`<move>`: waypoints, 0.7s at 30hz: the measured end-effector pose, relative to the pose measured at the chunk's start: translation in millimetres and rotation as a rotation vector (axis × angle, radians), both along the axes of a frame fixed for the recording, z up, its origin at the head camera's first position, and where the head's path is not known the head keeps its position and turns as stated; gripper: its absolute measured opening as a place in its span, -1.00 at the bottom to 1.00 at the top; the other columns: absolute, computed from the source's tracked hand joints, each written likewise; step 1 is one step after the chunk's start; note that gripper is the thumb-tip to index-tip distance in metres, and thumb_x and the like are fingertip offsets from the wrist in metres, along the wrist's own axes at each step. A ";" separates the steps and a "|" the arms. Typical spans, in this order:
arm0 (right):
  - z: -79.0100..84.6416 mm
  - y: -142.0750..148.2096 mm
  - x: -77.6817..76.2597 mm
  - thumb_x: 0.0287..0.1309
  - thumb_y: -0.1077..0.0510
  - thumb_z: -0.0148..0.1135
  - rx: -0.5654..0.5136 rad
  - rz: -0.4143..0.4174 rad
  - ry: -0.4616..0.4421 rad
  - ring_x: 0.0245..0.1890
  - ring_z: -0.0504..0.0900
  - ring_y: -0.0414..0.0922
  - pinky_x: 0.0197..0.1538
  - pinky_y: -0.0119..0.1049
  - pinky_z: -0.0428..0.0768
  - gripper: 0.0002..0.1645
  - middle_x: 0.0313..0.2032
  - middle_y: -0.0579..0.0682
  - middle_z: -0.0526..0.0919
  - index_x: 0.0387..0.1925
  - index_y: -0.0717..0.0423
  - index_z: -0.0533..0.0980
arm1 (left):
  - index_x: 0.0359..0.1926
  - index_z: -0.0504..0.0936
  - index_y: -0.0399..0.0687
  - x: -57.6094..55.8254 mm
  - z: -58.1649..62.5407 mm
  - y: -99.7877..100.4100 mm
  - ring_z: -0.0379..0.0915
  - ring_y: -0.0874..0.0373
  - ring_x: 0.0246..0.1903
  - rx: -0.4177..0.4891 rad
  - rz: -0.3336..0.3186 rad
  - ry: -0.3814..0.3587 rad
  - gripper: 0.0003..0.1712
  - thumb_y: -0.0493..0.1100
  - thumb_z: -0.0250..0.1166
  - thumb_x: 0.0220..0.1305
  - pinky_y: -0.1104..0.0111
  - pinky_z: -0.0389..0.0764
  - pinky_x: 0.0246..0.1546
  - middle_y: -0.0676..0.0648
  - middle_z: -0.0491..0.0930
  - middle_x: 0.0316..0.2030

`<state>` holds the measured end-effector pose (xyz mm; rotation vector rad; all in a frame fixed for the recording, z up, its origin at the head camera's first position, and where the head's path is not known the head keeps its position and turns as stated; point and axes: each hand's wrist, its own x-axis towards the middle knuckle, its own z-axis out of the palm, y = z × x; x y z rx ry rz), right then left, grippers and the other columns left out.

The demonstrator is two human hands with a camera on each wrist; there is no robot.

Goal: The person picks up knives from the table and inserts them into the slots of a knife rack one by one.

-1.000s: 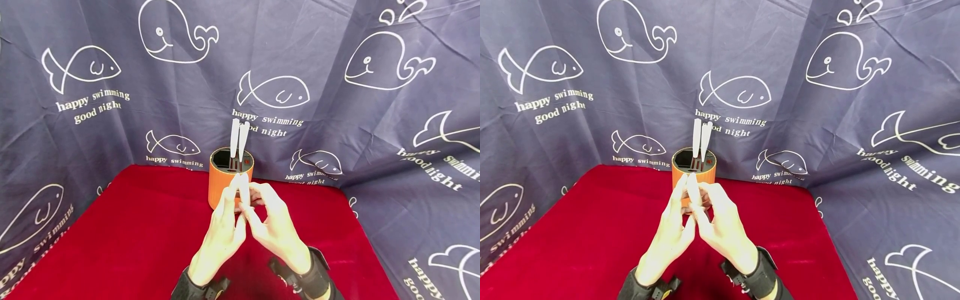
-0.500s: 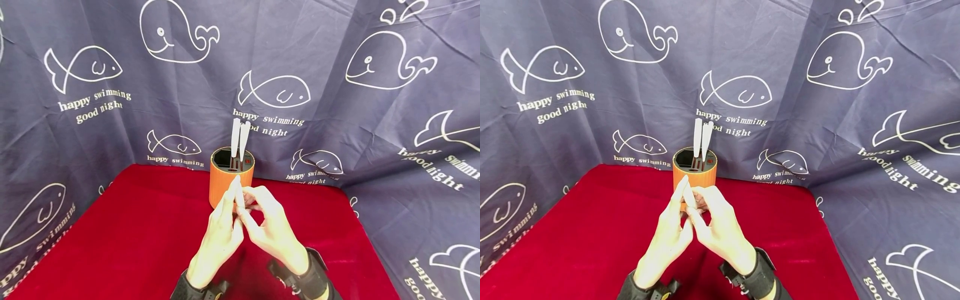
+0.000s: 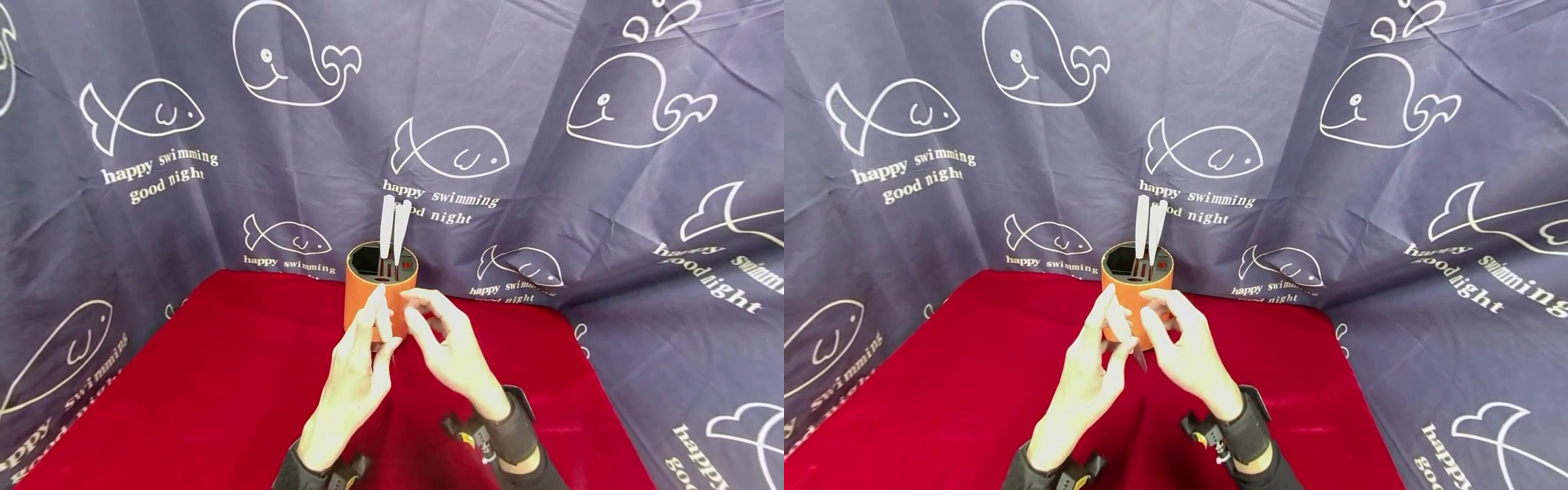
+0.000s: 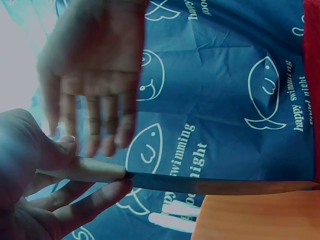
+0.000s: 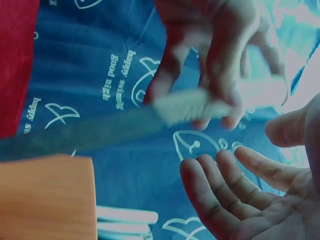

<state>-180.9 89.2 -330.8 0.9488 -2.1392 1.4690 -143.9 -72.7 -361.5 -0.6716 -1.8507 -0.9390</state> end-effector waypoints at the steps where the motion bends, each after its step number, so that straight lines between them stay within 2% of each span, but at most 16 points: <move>1: 0.4 1.1 -4.2 0.33 0.29 0.23 -0.007 -0.019 -0.014 -0.21 0.67 -0.14 -0.15 -0.34 0.72 -0.66 -0.19 0.06 0.70 0.11 0.10 0.57 | 0.44 0.26 -0.33 0.3 1.4 -0.7 0.53 0.14 -0.25 0.007 -0.009 0.010 -0.11 -0.51 0.40 0.08 0.41 0.70 -0.19 -0.06 0.51 -0.24; 3: 1.2 2.9 -12.9 0.34 0.26 0.23 -0.013 -0.061 -0.027 -0.21 0.67 -0.15 -0.15 -0.36 0.70 -0.68 -0.18 0.06 0.71 0.11 0.09 0.57 | 0.42 0.27 -0.36 0.8 4.5 -2.2 0.54 0.12 -0.21 0.019 -0.020 0.029 -0.13 -0.51 0.40 0.08 0.42 0.72 -0.19 -0.08 0.53 -0.22; 8: 0.6 5.3 -32.4 0.35 0.24 0.23 0.009 -0.149 0.007 -0.19 0.66 -0.18 -0.19 -0.39 0.66 -0.68 -0.16 0.05 0.73 0.11 0.06 0.58 | 0.40 0.27 -0.42 2.2 12.3 -6.3 0.61 0.03 -0.10 0.047 -0.037 0.062 -0.15 -0.55 0.38 0.07 0.37 0.75 -0.17 -0.09 0.54 -0.29; 12: -1.5 4.2 -42.9 0.33 0.24 0.25 0.019 -0.169 0.036 -0.13 0.71 -0.07 -0.14 -0.35 0.68 -0.65 -0.12 0.10 0.74 0.12 0.12 0.56 | 0.38 0.27 -0.45 4.0 18.2 -10.4 0.61 -0.02 -0.04 0.068 -0.043 0.103 -0.24 -0.53 0.32 0.16 0.34 0.76 -0.16 -0.09 0.54 -0.35; 17: -6.3 0.8 -53.2 0.31 0.24 0.26 0.043 -0.183 0.033 -0.12 0.71 -0.02 -0.13 -0.35 0.69 -0.66 -0.08 0.15 0.71 0.11 0.14 0.55 | 0.36 0.26 -0.49 6.7 26.7 -14.4 0.62 0.02 -0.06 0.075 -0.032 0.175 -0.42 -0.32 0.18 0.42 0.36 0.75 -0.15 -0.12 0.56 -0.35; 19: -8.1 -0.2 -57.2 0.31 0.24 0.26 0.052 -0.188 0.039 -0.14 0.71 -0.03 -0.15 -0.35 0.69 -0.66 -0.09 0.15 0.70 0.10 0.14 0.55 | 0.34 0.25 -0.53 7.5 30.2 -15.6 0.63 0.03 -0.08 0.080 -0.042 0.201 -0.42 -0.34 0.18 0.41 0.36 0.75 -0.14 -0.11 0.55 -0.36; 21: -9.6 -0.7 -61.0 0.30 0.25 0.26 0.056 -0.192 0.056 -0.16 0.72 -0.03 -0.17 -0.34 0.71 -0.67 -0.10 0.15 0.68 0.09 0.15 0.55 | 0.33 0.23 -0.55 8.6 33.8 -16.7 0.62 0.01 -0.06 0.093 -0.069 0.214 -0.38 -0.45 0.22 0.32 0.37 0.75 -0.12 -0.13 0.55 -0.34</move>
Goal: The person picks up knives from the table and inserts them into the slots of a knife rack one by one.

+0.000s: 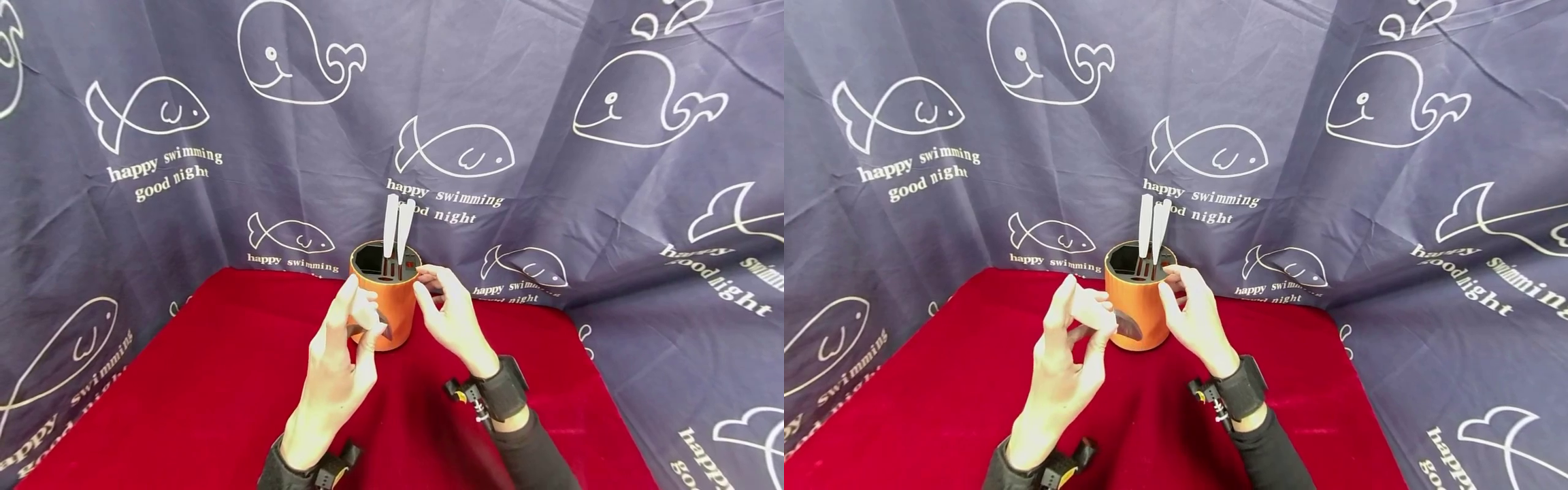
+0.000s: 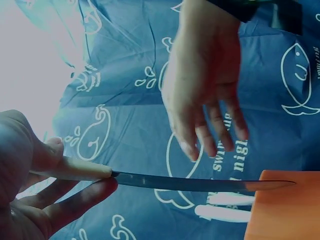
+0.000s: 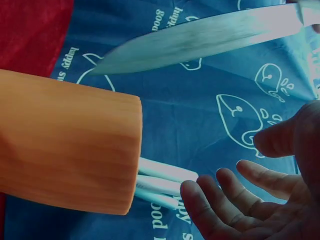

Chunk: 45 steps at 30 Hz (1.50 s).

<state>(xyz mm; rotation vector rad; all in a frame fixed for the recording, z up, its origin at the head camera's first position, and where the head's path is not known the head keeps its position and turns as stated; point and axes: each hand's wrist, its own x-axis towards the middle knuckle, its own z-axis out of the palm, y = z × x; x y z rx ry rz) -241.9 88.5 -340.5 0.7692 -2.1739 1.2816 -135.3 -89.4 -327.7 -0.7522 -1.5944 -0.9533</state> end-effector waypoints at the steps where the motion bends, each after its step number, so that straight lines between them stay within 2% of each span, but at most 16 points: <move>1: -0.7 -0.3 -1.8 0.30 0.25 0.26 0.002 0.001 0.009 -0.17 0.72 -0.03 -0.17 -0.32 0.72 -0.67 -0.10 0.16 0.68 0.08 0.17 0.55 | 0.32 0.23 -0.57 0.8 1.6 -0.6 0.62 0.00 -0.06 0.003 -0.006 0.006 -0.35 -0.50 0.25 0.26 0.37 0.75 -0.10 -0.14 0.55 -0.33; 3: -2.5 -0.5 -6.1 0.29 0.26 0.27 0.009 -0.001 0.028 -0.18 0.71 -0.01 -0.19 -0.28 0.73 -0.67 -0.10 0.20 0.67 0.08 0.19 0.55 | 0.31 0.23 -0.59 2.1 4.1 -1.8 0.63 -0.01 -0.05 0.009 -0.008 0.018 -0.32 -0.54 0.27 0.21 0.36 0.74 -0.06 -0.15 0.54 -0.31; 9: -7.3 -0.3 -17.5 0.27 0.27 0.27 0.034 -0.032 0.030 -0.16 0.70 0.05 -0.19 -0.13 0.74 -0.66 -0.06 0.22 0.65 0.07 0.26 0.55 | 0.26 0.23 -0.61 4.9 12.8 -4.1 0.64 -0.02 -0.04 0.022 0.030 0.080 -0.44 -0.33 0.21 0.41 0.37 0.68 0.09 -0.15 0.56 -0.33; 17: -14.7 -2.4 -30.9 0.27 0.28 0.26 0.051 -0.056 0.000 -0.11 0.68 0.15 -0.20 0.03 0.74 -0.65 -0.03 0.28 0.62 0.06 0.33 0.54 | 0.19 0.23 -0.61 -1.2 25.8 -3.8 0.64 -0.03 -0.18 0.031 0.046 0.190 -0.50 -0.38 0.21 0.39 0.27 0.58 0.27 -0.14 0.55 -0.43; 21: -18.6 -3.2 -36.9 0.27 0.28 0.26 0.075 -0.081 -0.010 -0.07 0.64 0.22 -0.19 0.08 0.74 -0.63 0.01 0.33 0.58 0.08 0.34 0.53 | 0.18 0.24 -0.58 -4.6 29.5 -2.6 0.65 -0.04 -0.16 0.024 0.064 0.222 -0.51 -0.38 0.21 0.38 0.26 0.59 0.27 -0.15 0.57 -0.43; 26: -25.7 -4.4 -46.5 0.27 0.25 0.26 0.107 -0.113 -0.018 -0.06 0.63 0.25 -0.17 0.06 0.72 -0.60 0.02 0.33 0.56 0.10 0.34 0.51 | 0.20 0.22 -0.55 -7.5 31.9 -2.8 0.66 -0.04 -0.23 0.029 0.055 0.257 -0.48 -0.43 0.22 0.34 0.24 0.62 0.23 -0.16 0.53 -0.46; 33: -36.4 -10.6 -61.7 0.31 0.16 0.24 0.162 -0.158 -0.063 0.00 0.60 0.25 0.15 0.08 0.61 -0.53 0.06 0.35 0.49 0.17 0.32 0.46 | 0.18 0.23 -0.54 -12.4 33.4 -1.0 0.67 -0.08 -0.11 0.025 0.068 0.251 -0.52 -0.42 0.21 0.36 0.24 0.59 0.26 -0.18 0.57 -0.42; 39: -43.3 -15.8 -66.7 0.37 0.10 0.20 0.155 -0.141 -0.115 0.06 0.52 0.26 0.20 0.10 0.54 -0.47 0.08 0.36 0.46 0.24 0.34 0.41 | 0.18 0.24 -0.54 -16.9 32.7 1.8 0.65 -0.10 -0.06 0.021 0.076 0.250 -0.52 -0.41 0.22 0.36 0.27 0.58 0.28 -0.19 0.55 -0.37; 45: -48.7 -15.6 -72.5 0.43 0.06 0.12 0.190 -0.127 -0.163 0.37 0.34 0.26 0.45 0.12 0.37 -0.30 0.29 0.42 0.38 0.42 0.37 0.24 | 0.17 0.24 -0.53 -22.4 35.3 3.4 0.65 -0.13 -0.08 0.013 0.053 0.264 -0.52 -0.44 0.23 0.34 0.23 0.60 0.25 -0.21 0.53 -0.38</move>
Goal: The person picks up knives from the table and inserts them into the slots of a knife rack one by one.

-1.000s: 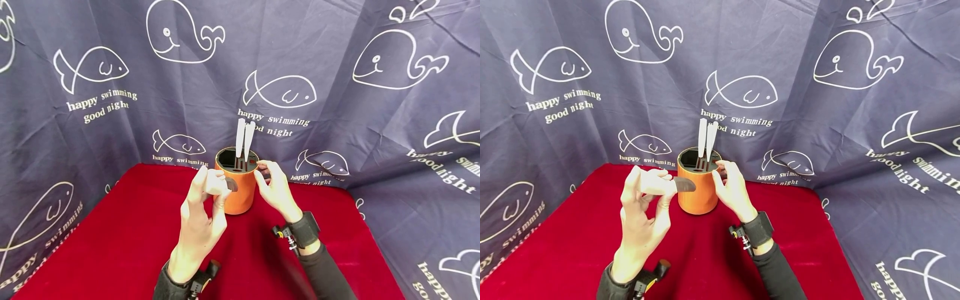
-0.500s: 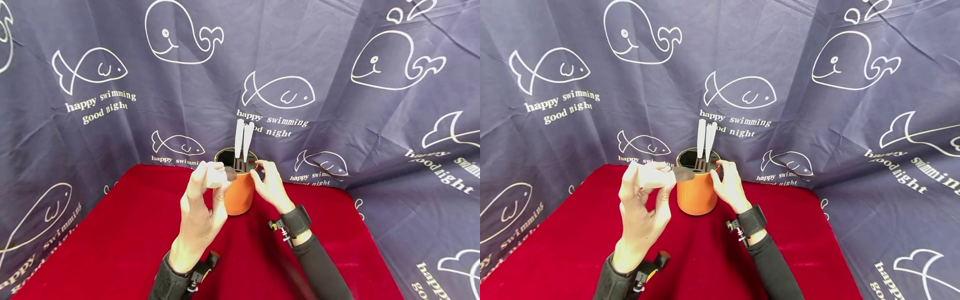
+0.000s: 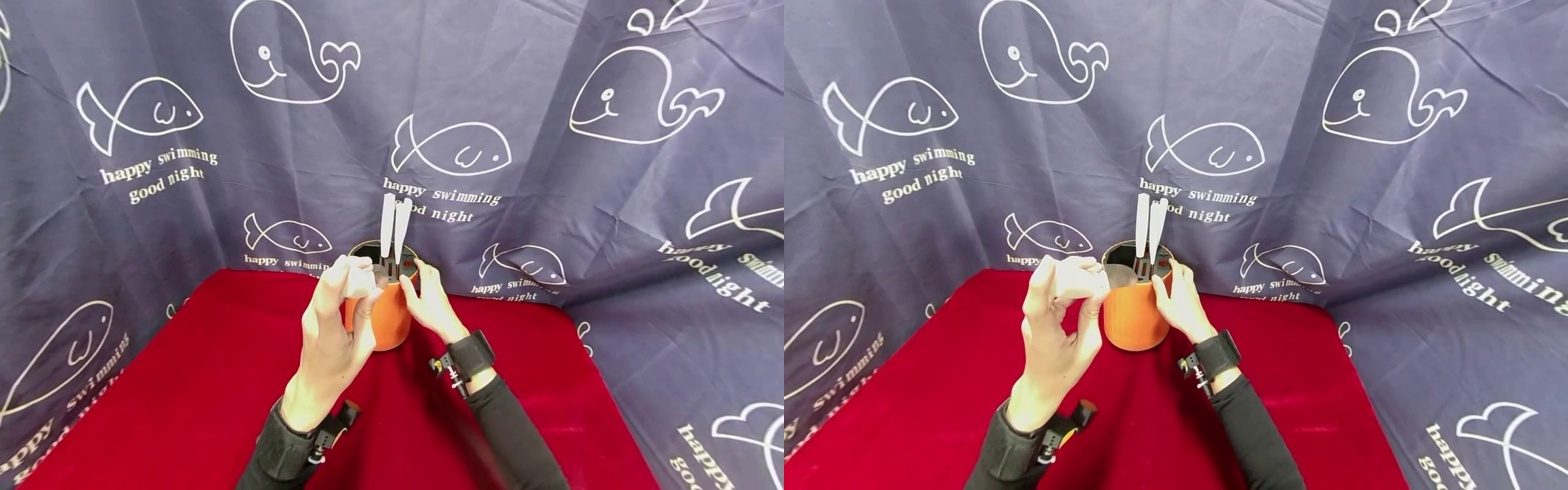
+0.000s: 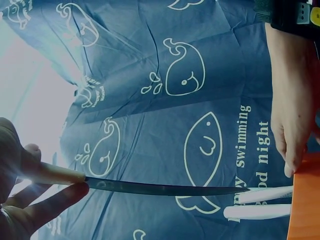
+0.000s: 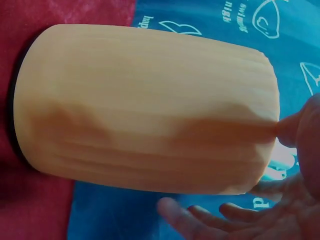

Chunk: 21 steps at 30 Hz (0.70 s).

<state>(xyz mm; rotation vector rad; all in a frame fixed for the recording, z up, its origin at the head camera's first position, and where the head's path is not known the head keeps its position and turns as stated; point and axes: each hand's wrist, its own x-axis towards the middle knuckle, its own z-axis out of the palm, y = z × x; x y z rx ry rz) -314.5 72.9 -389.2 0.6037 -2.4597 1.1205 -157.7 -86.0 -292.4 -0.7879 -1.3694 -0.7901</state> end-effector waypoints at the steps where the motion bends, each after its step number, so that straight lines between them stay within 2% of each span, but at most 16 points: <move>1: -0.8 -0.3 -1.1 0.44 0.06 0.11 0.003 0.005 -0.012 0.39 0.32 0.26 0.47 0.12 0.34 -0.27 0.28 0.42 0.40 0.46 0.36 0.20 | 0.17 0.25 -0.51 -0.2 0.2 -0.2 0.64 -0.12 -0.08 0.001 0.003 -0.013 -0.53 -0.42 0.23 0.35 0.25 0.60 0.25 -0.23 0.55 -0.34; 4: -4.4 -1.8 -4.6 0.48 0.03 0.04 -0.004 0.015 -0.075 0.33 0.41 0.25 0.46 0.10 0.35 -0.22 0.17 0.39 0.49 0.56 0.23 0.06 | 0.14 0.28 -0.49 -1.6 0.7 -0.8 0.63 -0.13 -0.05 -0.002 0.002 -0.054 -0.56 -0.38 0.24 0.37 0.30 0.59 0.26 -0.27 0.57 -0.25; 7: -8.1 -3.4 -5.1 0.52 -0.03 -0.02 -0.039 0.014 -0.165 0.25 0.53 0.22 0.44 0.06 0.39 -0.18 0.12 0.32 0.56 0.62 0.03 -0.08 | 0.14 0.30 -0.45 -3.8 0.0 -1.1 0.61 -0.13 -0.02 -0.003 0.028 -0.075 -0.58 -0.33 0.24 0.39 0.37 0.57 0.26 -0.32 0.57 -0.12; 10: -10.2 -4.6 -3.4 0.55 -0.08 -0.07 -0.100 0.024 -0.248 0.18 0.59 0.12 0.41 -0.03 0.44 -0.18 0.15 0.22 0.55 0.63 -0.11 -0.15 | 0.15 0.30 -0.47 -8.6 -0.5 -1.1 0.62 -0.15 -0.04 -0.006 0.037 -0.051 -0.57 -0.36 0.24 0.38 0.35 0.58 0.26 -0.28 0.55 -0.22; 12: -11.1 -6.1 -3.3 0.56 -0.05 -0.08 -0.177 0.077 -0.307 -0.01 0.58 0.09 0.21 -0.09 0.54 -0.19 0.09 0.17 0.47 0.63 -0.16 -0.19 | 0.19 0.28 -0.47 -12.2 -0.8 -1.2 0.60 -0.12 -0.11 -0.004 0.042 -0.036 -0.54 -0.38 0.23 0.37 0.33 0.58 0.26 -0.26 0.52 -0.28; 14: -11.8 -7.6 -3.5 0.58 -0.03 -0.11 -0.265 0.139 -0.369 -0.20 0.46 0.04 -0.04 -0.14 0.50 -0.20 0.07 0.17 0.36 0.63 -0.21 -0.22 | 0.21 0.28 -0.46 -15.9 -0.8 -1.3 0.60 -0.11 -0.13 -0.008 0.030 -0.031 -0.52 -0.40 0.23 0.37 0.32 0.59 0.25 -0.23 0.49 -0.32; 17: -13.2 -8.8 -2.9 0.59 -0.07 -0.16 -0.379 0.203 -0.489 -0.01 0.50 0.09 0.04 -0.01 0.55 -0.20 0.32 0.19 0.22 0.62 -0.35 -0.30 | 0.25 0.27 -0.43 -21.4 -1.5 -1.0 0.56 -0.10 -0.16 -0.016 0.027 -0.034 -0.50 -0.41 0.22 0.37 0.31 0.59 0.23 -0.25 0.48 -0.30; 18: -13.3 -9.1 -2.3 0.58 -0.10 -0.18 -0.405 0.212 -0.518 0.17 0.47 0.15 0.15 0.13 0.54 -0.20 0.43 0.20 0.13 0.61 -0.39 -0.31 | 0.26 0.27 -0.43 -23.2 -1.9 -0.8 0.57 -0.11 -0.14 -0.019 0.021 -0.035 -0.49 -0.42 0.22 0.36 0.31 0.59 0.23 -0.26 0.48 -0.31; 19: -13.3 -9.4 -1.9 0.58 -0.13 -0.18 -0.417 0.210 -0.534 0.33 0.39 0.18 0.25 0.26 0.48 -0.20 0.51 0.18 0.05 0.61 -0.43 -0.31 | 0.27 0.27 -0.41 -25.0 -2.2 -0.6 0.58 -0.13 -0.11 -0.020 0.017 -0.038 -0.48 -0.43 0.22 0.35 0.31 0.59 0.23 -0.27 0.50 -0.29; 21: -13.7 -10.1 -2.0 0.57 -0.15 -0.18 -0.443 0.210 -0.552 0.53 0.16 0.19 0.31 0.43 0.34 -0.20 0.60 0.10 -0.11 0.60 -0.48 -0.32 | 0.27 0.27 -0.42 -28.4 -3.3 0.0 0.57 -0.15 -0.09 -0.022 0.022 -0.043 -0.46 -0.43 0.24 0.34 0.30 0.58 0.25 -0.29 0.51 -0.28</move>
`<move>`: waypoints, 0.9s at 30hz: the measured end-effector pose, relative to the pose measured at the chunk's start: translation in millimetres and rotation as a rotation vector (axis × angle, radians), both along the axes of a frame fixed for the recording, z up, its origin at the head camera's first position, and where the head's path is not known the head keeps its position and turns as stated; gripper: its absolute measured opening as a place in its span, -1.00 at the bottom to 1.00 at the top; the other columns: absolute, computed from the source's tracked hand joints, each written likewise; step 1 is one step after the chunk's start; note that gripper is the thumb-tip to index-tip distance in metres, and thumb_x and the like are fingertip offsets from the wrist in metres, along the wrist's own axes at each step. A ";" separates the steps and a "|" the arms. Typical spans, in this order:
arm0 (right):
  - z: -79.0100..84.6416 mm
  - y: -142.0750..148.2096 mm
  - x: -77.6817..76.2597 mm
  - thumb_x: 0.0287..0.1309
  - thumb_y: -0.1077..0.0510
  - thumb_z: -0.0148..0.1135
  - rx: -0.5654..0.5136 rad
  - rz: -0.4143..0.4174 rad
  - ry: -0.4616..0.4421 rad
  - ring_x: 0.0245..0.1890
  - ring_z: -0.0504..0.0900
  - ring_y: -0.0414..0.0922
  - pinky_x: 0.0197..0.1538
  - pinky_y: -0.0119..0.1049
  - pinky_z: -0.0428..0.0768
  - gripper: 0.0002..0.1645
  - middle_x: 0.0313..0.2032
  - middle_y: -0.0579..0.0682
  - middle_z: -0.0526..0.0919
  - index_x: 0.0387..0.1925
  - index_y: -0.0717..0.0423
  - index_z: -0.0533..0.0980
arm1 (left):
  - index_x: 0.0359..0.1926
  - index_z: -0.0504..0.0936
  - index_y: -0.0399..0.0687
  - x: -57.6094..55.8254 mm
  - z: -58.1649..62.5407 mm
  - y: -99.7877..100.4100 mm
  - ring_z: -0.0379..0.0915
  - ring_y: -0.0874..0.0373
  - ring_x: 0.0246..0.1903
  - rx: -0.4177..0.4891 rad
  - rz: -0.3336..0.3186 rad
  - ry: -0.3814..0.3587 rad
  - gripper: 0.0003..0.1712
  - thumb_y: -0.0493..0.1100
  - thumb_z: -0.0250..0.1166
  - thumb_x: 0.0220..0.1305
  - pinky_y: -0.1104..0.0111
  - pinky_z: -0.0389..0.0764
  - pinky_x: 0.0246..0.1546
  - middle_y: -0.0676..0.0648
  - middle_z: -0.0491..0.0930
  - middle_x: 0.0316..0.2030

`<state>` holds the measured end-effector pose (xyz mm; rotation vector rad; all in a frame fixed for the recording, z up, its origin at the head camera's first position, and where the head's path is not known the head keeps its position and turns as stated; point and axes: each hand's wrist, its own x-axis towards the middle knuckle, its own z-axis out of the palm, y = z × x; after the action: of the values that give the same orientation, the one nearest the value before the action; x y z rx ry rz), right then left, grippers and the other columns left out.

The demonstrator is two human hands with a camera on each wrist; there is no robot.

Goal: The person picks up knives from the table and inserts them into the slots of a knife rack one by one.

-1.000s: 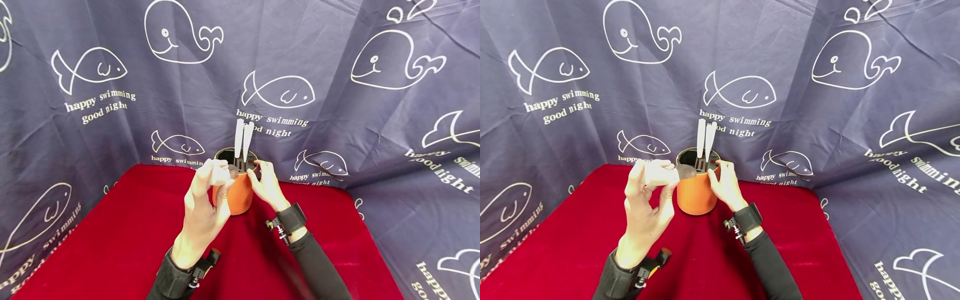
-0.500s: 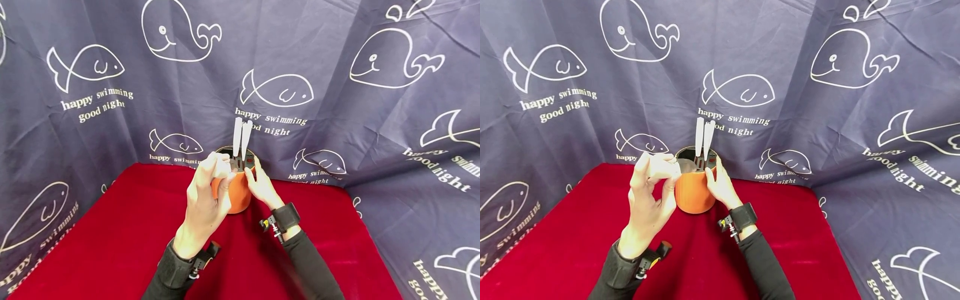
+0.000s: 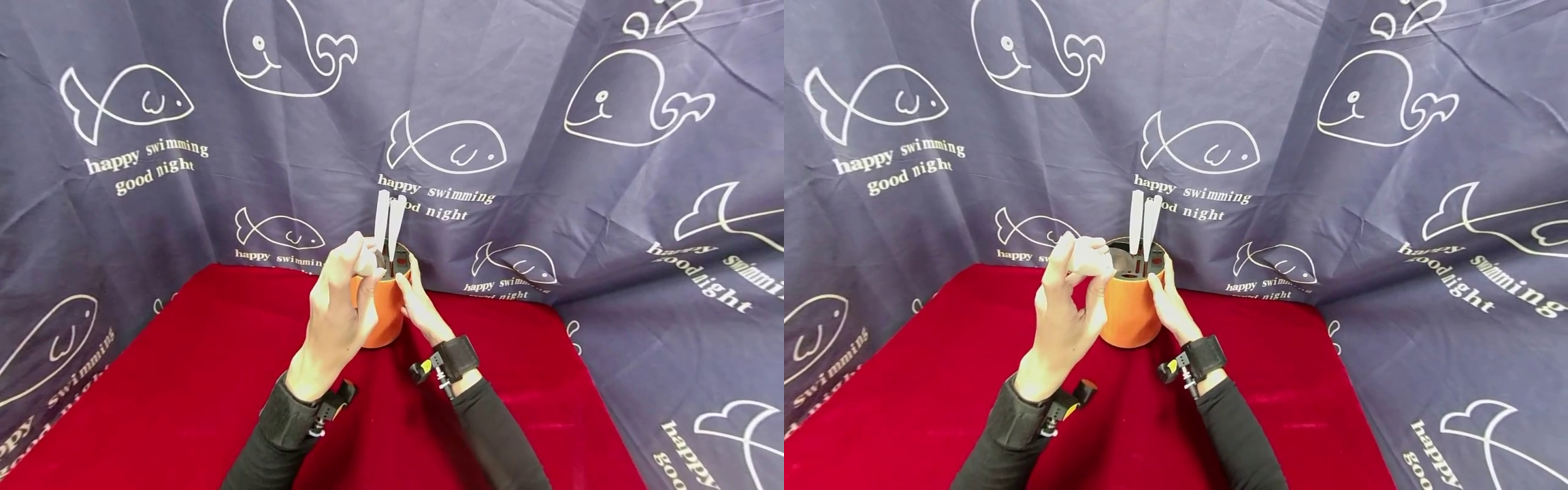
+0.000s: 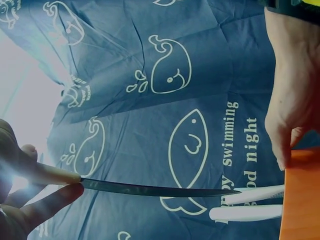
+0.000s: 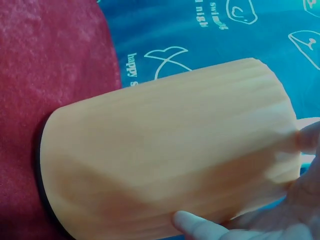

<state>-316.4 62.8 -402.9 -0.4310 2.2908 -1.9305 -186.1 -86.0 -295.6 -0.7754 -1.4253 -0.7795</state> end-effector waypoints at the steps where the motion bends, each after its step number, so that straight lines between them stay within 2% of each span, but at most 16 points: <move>1: 0.1 -0.6 0.0 0.57 -0.15 -0.18 -0.009 -0.004 0.004 0.51 0.19 0.19 0.28 0.39 0.37 -0.21 0.60 0.09 -0.09 0.59 -0.49 -0.31 | 0.27 0.28 -0.41 -1.5 -0.4 0.1 0.58 -0.16 -0.07 0.001 0.000 -0.005 -0.45 -0.45 0.25 0.32 0.30 0.57 0.26 -0.31 0.52 -0.25; 3: -0.3 -1.7 -1.2 0.57 -0.13 -0.18 -0.020 -0.016 0.011 0.43 0.25 0.15 0.14 0.23 0.45 -0.22 0.58 0.06 -0.06 0.59 -0.49 -0.29 | 0.27 0.30 -0.40 -4.4 -1.0 0.5 0.59 -0.17 -0.04 0.004 0.003 -0.017 -0.44 -0.47 0.27 0.29 0.30 0.56 0.27 -0.34 0.55 -0.20; 5: -0.6 -2.6 -2.3 0.57 -0.09 -0.18 -0.028 -0.032 0.007 0.33 0.30 0.10 -0.01 0.05 0.42 -0.23 0.56 0.06 -0.02 0.59 -0.49 -0.27 | 0.25 0.32 -0.41 -7.3 -1.5 0.8 0.60 -0.17 -0.03 0.005 0.019 -0.025 -0.43 -0.49 0.28 0.25 0.32 0.57 0.26 -0.35 0.57 -0.17; 8: -0.1 -3.5 -3.0 0.55 -0.10 -0.19 -0.012 -0.057 -0.022 0.18 0.38 0.03 -0.09 -0.09 0.42 -0.24 0.53 0.07 0.05 0.58 -0.54 -0.24 | 0.26 0.34 -0.41 -12.1 -2.1 0.8 0.61 -0.16 -0.02 0.010 0.029 -0.030 -0.43 -0.50 0.28 0.25 0.31 0.60 0.22 -0.32 0.56 -0.20; 12: 1.8 -4.5 -2.8 0.54 -0.10 -0.21 -0.002 -0.072 -0.051 -0.05 0.43 -0.02 -0.14 -0.16 0.41 -0.25 0.49 0.10 0.13 0.57 -0.59 -0.24 | 0.28 0.35 -0.40 -18.8 -3.7 0.3 0.61 -0.14 -0.04 0.006 0.034 -0.040 -0.44 -0.45 0.28 0.29 0.28 0.62 0.18 -0.29 0.53 -0.25; 17: 1.8 -5.9 -3.9 0.54 -0.04 -0.21 -0.057 -0.053 -0.036 0.14 0.40 0.01 -0.09 -0.10 0.41 -0.24 0.52 0.11 0.07 0.58 -0.52 -0.23 | 0.32 0.33 -0.35 -27.5 -8.7 -1.6 0.58 -0.11 -0.05 -0.005 0.040 -0.081 -0.35 -0.45 0.34 0.23 0.21 0.64 0.09 -0.33 0.56 -0.17; 18: 1.0 -6.2 -4.8 0.54 -0.03 -0.21 -0.071 -0.048 -0.036 0.13 0.41 -0.01 -0.10 -0.12 0.40 -0.23 0.51 0.11 0.07 0.59 -0.50 -0.23 | 0.32 0.33 -0.34 -28.9 -9.8 -1.9 0.58 -0.11 -0.06 -0.005 0.040 -0.092 -0.34 -0.46 0.34 0.22 0.20 0.64 0.07 -0.34 0.57 -0.14; 21: -0.7 -6.5 -6.4 0.54 0.01 -0.22 -0.091 -0.047 -0.038 -0.19 0.50 -0.07 -0.25 -0.24 0.39 -0.23 0.41 0.16 0.23 0.59 -0.48 -0.24 | 0.31 0.34 -0.35 -32.6 -12.8 -2.1 0.56 -0.11 -0.09 -0.001 0.041 -0.117 -0.37 -0.45 0.33 0.24 0.18 0.62 0.04 -0.35 0.58 -0.11; 24: -1.4 -6.5 -6.7 0.54 0.01 -0.21 -0.088 -0.058 -0.046 -0.46 0.29 -0.19 -0.38 -0.31 0.27 -0.23 0.31 0.15 0.30 0.58 -0.50 -0.23 | 0.30 0.37 -0.37 -35.2 -15.2 -1.8 0.58 -0.13 -0.07 -0.002 0.050 -0.130 -0.43 -0.42 0.30 0.30 0.18 0.61 0.06 -0.37 0.59 -0.03; 27: -1.6 -6.6 -6.3 0.55 -0.01 -0.20 -0.059 -0.071 -0.043 -0.48 0.25 -0.19 -0.37 -0.31 0.27 -0.23 0.31 0.17 0.30 0.58 -0.52 -0.23 | 0.29 0.37 -0.38 -37.8 -16.8 -1.7 0.59 -0.15 -0.02 -0.007 0.059 -0.134 -0.45 -0.41 0.29 0.31 0.17 0.61 0.10 -0.38 0.59 0.01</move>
<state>-322.7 56.2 -404.5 -0.3151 2.2561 -2.0243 -224.0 -87.6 -312.4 -0.6937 -1.5650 -0.7928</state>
